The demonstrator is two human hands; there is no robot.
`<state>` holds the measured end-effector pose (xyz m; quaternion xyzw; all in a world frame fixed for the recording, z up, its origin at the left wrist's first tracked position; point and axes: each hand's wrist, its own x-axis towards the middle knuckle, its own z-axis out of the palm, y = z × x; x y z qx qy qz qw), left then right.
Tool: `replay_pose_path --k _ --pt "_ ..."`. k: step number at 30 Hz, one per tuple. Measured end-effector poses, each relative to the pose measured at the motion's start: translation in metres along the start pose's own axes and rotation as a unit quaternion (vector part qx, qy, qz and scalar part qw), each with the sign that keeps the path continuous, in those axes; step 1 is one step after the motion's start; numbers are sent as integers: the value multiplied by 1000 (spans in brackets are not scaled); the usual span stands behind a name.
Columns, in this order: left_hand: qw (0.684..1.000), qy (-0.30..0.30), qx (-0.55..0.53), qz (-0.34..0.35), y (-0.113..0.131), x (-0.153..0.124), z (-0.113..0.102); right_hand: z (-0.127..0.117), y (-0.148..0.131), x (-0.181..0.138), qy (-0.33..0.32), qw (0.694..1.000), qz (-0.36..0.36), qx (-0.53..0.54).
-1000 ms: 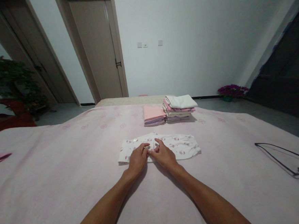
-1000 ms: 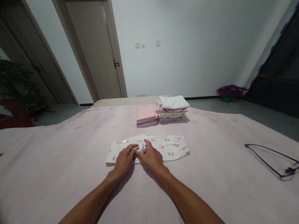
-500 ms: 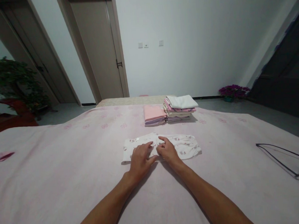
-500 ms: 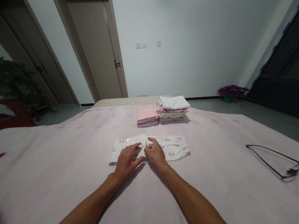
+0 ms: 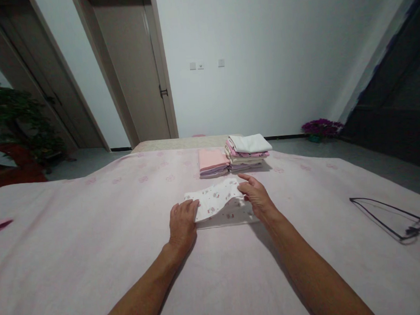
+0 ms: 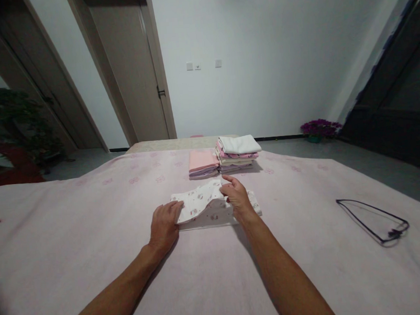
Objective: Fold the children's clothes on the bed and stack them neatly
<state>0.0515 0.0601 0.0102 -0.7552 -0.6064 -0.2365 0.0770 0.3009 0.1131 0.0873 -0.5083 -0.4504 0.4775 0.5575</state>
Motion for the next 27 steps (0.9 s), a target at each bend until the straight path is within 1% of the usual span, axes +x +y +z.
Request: replay_pose_path --k 2,4,7,10,12,14,18,23,27 --pt "1000 -6 6 -2 0 0 0 -13 -8 4 4 1000 -14 -3" --pt "1000 -17 8 2 1 -1 0 -28 -14 8 2 999 -29 -30" --pt "999 -32 2 17 2 -2 2 -51 -14 17 -23 993 -46 -108" --pt "998 -43 -11 37 3 -3 7 -73 -5 29 -39 974 -64 -212" --pt "997 -53 -18 48 3 -4 10 -84 3 37 -43 954 -69 -289" --pt "996 -62 -20 55 3 -5 12 -92 9 42 -52 926 -61 -368" --pt "994 -67 -24 77 2 -6 14 -97 13 43 -69 864 -39 -498" --pt "990 -73 -28 114 -1 -6 17 -98 9 37 -79 809 -11 -582" --pt "988 -82 -31 131 -2 -6 17 -99 5 33 -89 779 14 -621"
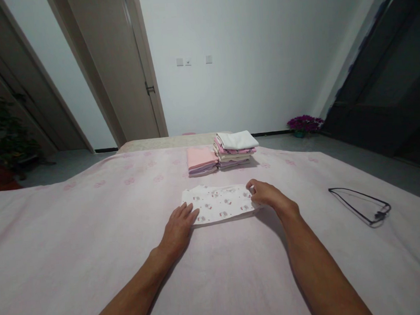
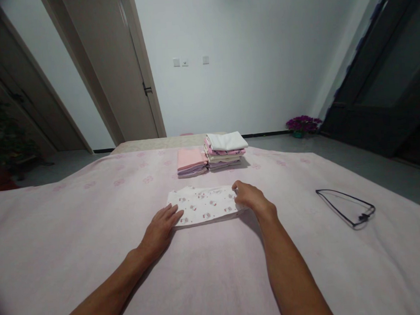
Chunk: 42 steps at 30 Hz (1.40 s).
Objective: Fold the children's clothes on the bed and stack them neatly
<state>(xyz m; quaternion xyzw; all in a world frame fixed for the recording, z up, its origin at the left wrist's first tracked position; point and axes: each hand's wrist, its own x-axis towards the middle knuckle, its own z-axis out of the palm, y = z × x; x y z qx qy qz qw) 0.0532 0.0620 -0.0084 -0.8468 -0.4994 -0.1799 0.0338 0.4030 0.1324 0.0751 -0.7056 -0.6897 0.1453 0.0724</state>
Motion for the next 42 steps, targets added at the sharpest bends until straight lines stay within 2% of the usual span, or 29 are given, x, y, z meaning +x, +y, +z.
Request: replay_pose_path --k 5,13,17,21,25,30,34,38,40,42 --pt "1000 -25 6 8 1 -1 -1 -3 -3 -3 -32 999 3 -28" --pt "999 -34 6 19 5 -3 -6 -6 -14 -11 -45 995 29 -88" --pt "998 -7 -21 62 13 -1 -17 -9 -25 -17 -10 992 31 -126" --pt "997 -20 -29 75 20 8 -19 3 -46 -19 41 994 -42 -95" --pt "997 -65 -22 25 20 10 -11 36 -59 -14 37 993 -98 -55" --pt "996 -76 -12 -52 18 5 -9 65 -48 -3 111 988 -61 -85" --pt "994 -36 -48 -95 10 11 -13 65 -37 -2 169 977 -59 -119" --pt "971 2 -89 -223 -6 33 -16 61 -28 -3 241 964 -37 -110" --pt "952 -5 -98 -288 -15 47 -16 61 -22 -2 245 965 -2 -91" --pt "936 -17 -103 -336 -22 60 -15 60 -16 0 215 974 37 -68"
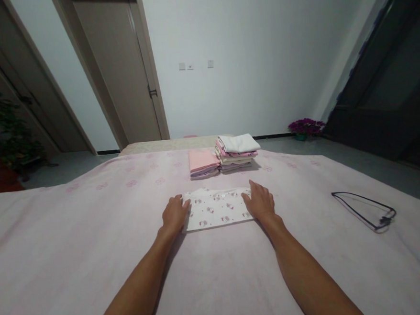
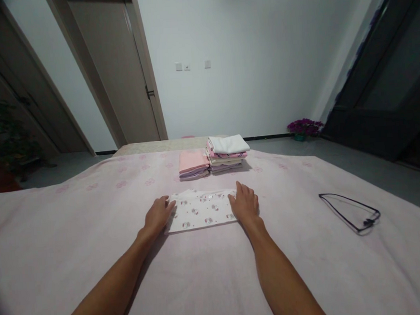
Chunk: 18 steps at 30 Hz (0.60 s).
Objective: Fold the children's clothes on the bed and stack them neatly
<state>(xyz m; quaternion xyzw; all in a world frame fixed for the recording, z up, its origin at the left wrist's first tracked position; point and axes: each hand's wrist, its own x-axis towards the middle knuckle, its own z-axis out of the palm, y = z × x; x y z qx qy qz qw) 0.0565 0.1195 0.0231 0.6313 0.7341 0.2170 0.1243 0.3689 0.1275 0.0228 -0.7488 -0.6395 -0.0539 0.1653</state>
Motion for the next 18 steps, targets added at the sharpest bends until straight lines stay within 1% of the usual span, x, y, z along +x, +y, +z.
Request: replay_pose_path --k 2,3,7,10,13,16,18 --pt "1000 -8 0 -24 2 11 2 2 5 2 -35 999 21 9" --pt "1000 -10 -1 -27 4 15 4 2 6 3 -41 999 22 9" --pt "999 -4 -25 -35 9 19 14 3 7 4 -10 1000 0 9" --pt "998 14 -53 -35 8 17 15 0 2 2 -8 999 -13 29" --pt "996 32 -75 -28 -6 17 5 -5 -12 -1 -20 998 -25 63" --pt "995 53 -75 -36 -32 18 -13 -6 -35 -6 -27 993 -48 101" --pt "996 57 -44 -47 -51 18 -24 -3 -51 -10 -33 989 -69 125"
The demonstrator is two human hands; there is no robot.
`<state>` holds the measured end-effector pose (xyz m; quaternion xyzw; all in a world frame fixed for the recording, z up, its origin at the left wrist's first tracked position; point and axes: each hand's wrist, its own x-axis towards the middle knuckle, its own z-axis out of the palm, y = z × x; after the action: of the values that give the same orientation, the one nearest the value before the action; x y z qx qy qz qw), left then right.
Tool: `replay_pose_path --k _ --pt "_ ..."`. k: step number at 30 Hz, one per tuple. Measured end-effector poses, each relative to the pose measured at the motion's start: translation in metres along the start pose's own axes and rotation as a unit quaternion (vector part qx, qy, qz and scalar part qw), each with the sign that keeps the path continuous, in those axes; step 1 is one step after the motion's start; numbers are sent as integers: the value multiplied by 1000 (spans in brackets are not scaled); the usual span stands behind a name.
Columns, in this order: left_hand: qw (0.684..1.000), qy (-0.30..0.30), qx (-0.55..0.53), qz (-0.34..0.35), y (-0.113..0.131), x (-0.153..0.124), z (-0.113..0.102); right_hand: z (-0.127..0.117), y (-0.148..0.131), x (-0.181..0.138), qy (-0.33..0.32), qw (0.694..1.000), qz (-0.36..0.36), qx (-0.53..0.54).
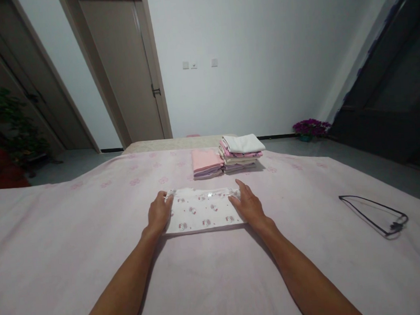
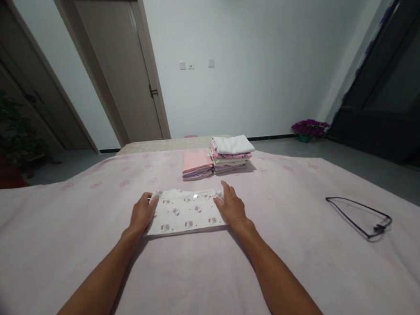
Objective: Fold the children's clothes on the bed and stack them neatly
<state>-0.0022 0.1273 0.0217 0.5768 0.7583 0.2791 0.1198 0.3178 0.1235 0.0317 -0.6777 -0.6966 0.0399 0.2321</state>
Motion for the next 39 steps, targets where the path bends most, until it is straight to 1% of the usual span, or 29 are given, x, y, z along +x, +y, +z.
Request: replay_pose_path --k 2,4,6,8,9,11,12,14,15,17,20,22,25,29,34,36,39 --pt "998 -12 56 -10 -14 -1 -10 8 -12 -2 -16 1000 -20 9" --pt "993 -24 111 -10 -22 -5 -17 13 -18 -3 -35 999 -24 0" --pt "987 -6 158 10 -22 -11 -21 12 -21 -4 -39 999 -18 -26" --pt "979 38 189 61 -17 -18 -21 6 -24 -6 -24 998 -22 -63" --pt "975 56 191 97 -12 -22 -20 3 -26 -7 -11 996 -35 -78" --pt "969 60 157 182 -2 -29 -14 -3 -36 -13 7 992 -85 -91" --pt "965 45 129 226 3 -33 -9 -4 -42 -17 4 989 -119 -87" --pt "951 -6 89 298 11 -39 3 -1 -56 -26 -30 979 -187 -70" --pt "943 -33 85 321 13 -41 9 4 -62 -30 -56 973 -217 -62" --pt "930 -75 107 343 13 -44 19 14 -69 -37 -101 961 -253 -50" --pt "925 -97 148 337 7 -42 26 29 -65 -39 -129 956 -260 -51" --pt "925 -94 166 328 0 -38 25 33 -57 -37 -128 957 -255 -60" --pt "932 -83 185 299 -12 -31 21 31 -45 -32 -114 958 -252 -79" --pt "945 -80 207 239 -28 -21 13 25 -36 -28 -94 962 -229 -114" --pt "957 -82 238 146 -40 -13 7 22 -30 -26 -92 965 -203 -141" --pt "962 -67 242 105 -43 -12 6 23 -29 -26 -91 964 -203 -145" --pt "969 -28 240 54 -45 -15 1 26 -27 -26 -92 964 -202 -148"
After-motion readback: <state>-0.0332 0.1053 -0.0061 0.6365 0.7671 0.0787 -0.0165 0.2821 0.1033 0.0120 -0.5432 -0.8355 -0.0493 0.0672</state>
